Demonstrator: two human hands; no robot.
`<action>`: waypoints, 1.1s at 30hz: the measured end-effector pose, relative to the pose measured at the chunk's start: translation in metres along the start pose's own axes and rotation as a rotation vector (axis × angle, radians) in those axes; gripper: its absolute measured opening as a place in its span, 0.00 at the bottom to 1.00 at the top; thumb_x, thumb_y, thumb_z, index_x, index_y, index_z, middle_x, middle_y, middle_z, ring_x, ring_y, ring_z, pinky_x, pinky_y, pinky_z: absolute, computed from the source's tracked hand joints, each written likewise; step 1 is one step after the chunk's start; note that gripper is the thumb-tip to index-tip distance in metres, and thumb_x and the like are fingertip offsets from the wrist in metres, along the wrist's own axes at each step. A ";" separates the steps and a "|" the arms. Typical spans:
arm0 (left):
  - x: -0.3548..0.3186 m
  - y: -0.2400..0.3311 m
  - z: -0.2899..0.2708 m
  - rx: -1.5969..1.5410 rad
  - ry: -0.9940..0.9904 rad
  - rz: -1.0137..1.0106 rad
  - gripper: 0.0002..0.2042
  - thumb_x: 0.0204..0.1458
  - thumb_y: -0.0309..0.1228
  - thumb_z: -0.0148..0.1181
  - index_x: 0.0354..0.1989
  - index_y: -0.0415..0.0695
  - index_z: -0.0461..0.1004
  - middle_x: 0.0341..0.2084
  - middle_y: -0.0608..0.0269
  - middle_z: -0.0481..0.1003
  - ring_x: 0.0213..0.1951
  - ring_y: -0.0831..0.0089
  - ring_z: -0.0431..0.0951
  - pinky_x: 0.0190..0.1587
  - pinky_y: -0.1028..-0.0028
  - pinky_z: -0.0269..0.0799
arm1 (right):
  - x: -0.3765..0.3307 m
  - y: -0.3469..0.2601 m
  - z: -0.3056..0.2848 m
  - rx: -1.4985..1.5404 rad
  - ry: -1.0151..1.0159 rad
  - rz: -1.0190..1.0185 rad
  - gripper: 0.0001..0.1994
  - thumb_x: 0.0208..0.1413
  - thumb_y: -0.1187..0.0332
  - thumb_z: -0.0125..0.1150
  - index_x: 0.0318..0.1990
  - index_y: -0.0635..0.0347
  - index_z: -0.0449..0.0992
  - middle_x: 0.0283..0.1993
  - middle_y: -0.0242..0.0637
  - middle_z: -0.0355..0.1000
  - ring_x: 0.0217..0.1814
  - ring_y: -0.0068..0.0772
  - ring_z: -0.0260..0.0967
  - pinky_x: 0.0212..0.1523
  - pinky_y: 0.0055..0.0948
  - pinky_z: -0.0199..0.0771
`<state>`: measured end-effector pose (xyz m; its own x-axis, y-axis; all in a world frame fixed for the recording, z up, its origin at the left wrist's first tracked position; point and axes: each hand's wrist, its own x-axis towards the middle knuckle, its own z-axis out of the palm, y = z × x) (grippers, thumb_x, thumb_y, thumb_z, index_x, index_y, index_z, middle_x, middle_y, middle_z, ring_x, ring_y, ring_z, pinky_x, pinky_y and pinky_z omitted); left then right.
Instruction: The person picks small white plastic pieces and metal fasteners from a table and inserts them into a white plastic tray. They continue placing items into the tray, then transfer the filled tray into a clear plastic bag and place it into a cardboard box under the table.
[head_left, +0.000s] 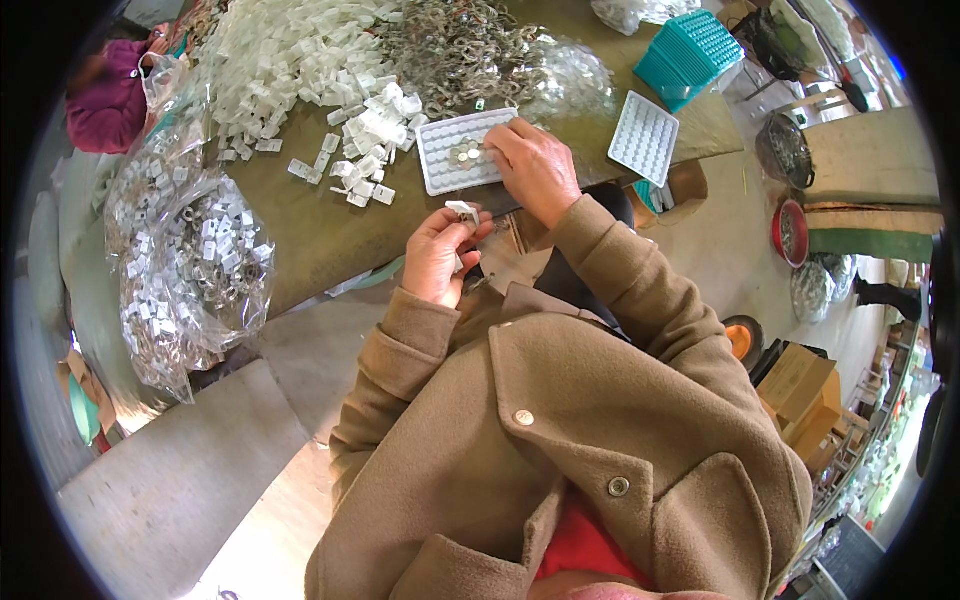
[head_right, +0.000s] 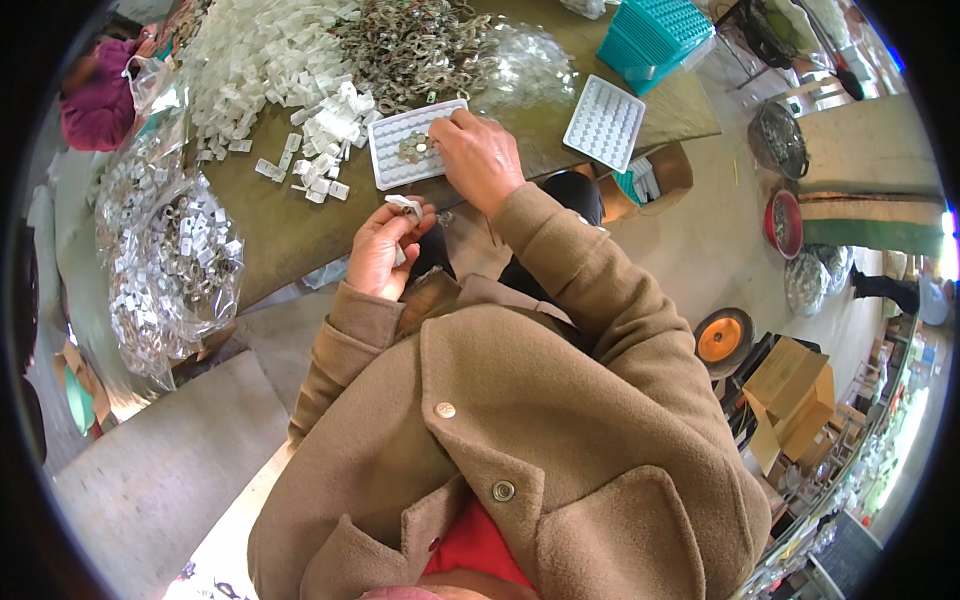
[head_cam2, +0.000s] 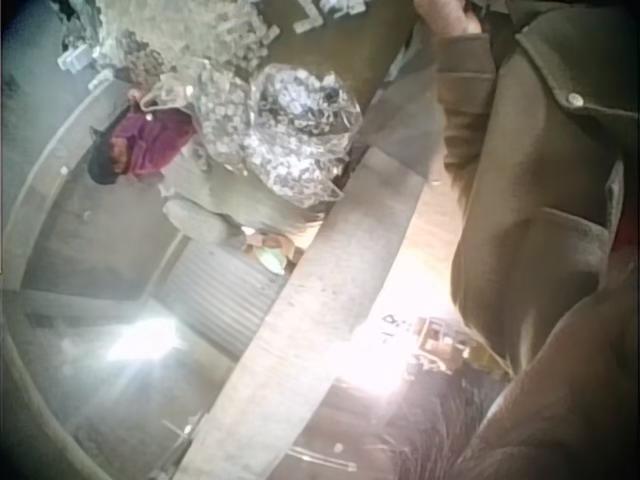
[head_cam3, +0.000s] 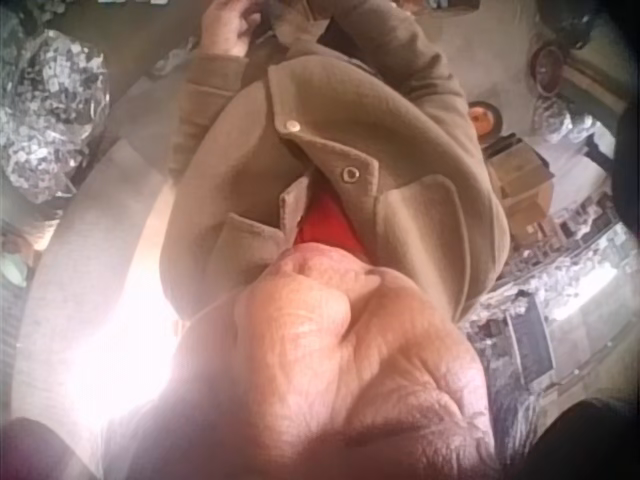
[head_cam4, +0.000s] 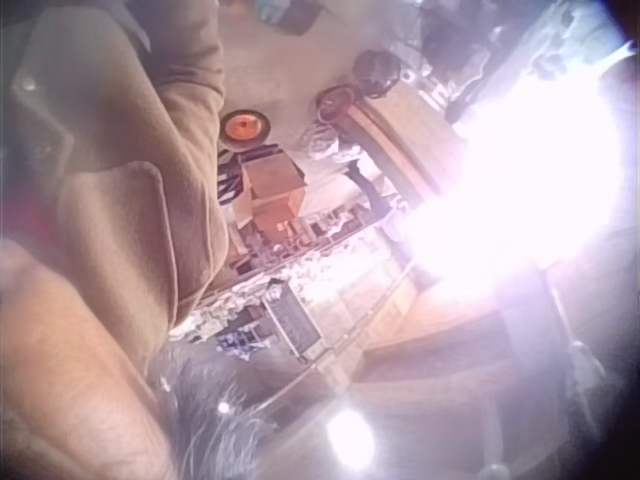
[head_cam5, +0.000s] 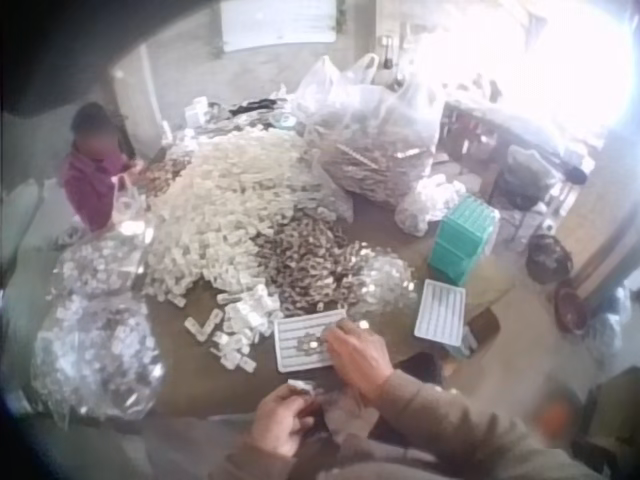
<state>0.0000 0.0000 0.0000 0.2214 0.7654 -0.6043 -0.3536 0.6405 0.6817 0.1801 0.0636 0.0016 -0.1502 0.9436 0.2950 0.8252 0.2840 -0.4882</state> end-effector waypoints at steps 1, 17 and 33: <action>0.000 0.001 0.002 -0.006 -0.004 0.001 0.13 0.59 0.26 0.53 0.52 0.43 0.74 0.44 0.64 0.80 0.43 0.83 0.80 0.24 0.90 0.64 | 0.000 0.001 -0.001 0.002 0.005 -0.014 0.05 0.54 0.69 0.60 0.38 0.54 0.75 0.39 0.39 0.74 0.40 0.48 0.74 0.39 0.41 0.74; -0.003 0.023 -0.002 -0.141 -0.051 0.039 0.15 0.61 0.27 0.53 0.55 0.36 0.70 0.50 0.55 0.77 0.50 0.76 0.78 0.24 0.93 0.70 | 0.007 0.000 -0.003 0.000 -0.057 -0.143 0.07 0.53 0.71 0.61 0.39 0.59 0.78 0.36 0.42 0.74 0.36 0.48 0.74 0.38 0.41 0.75; -0.014 0.020 0.002 0.020 0.010 0.128 0.15 0.57 0.26 0.60 0.52 0.40 0.74 0.39 0.67 0.80 0.39 0.82 0.79 0.25 0.89 0.64 | -0.028 -0.037 -0.022 0.469 -0.029 -0.263 0.05 0.51 0.74 0.61 0.35 0.60 0.74 0.33 0.41 0.71 0.34 0.49 0.71 0.34 0.41 0.72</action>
<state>-0.0087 0.0024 0.0232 0.1665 0.8402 -0.5161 -0.3598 0.5391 0.7615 0.1660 0.0235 0.0294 -0.3398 0.8328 0.4369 0.4269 0.5505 -0.7174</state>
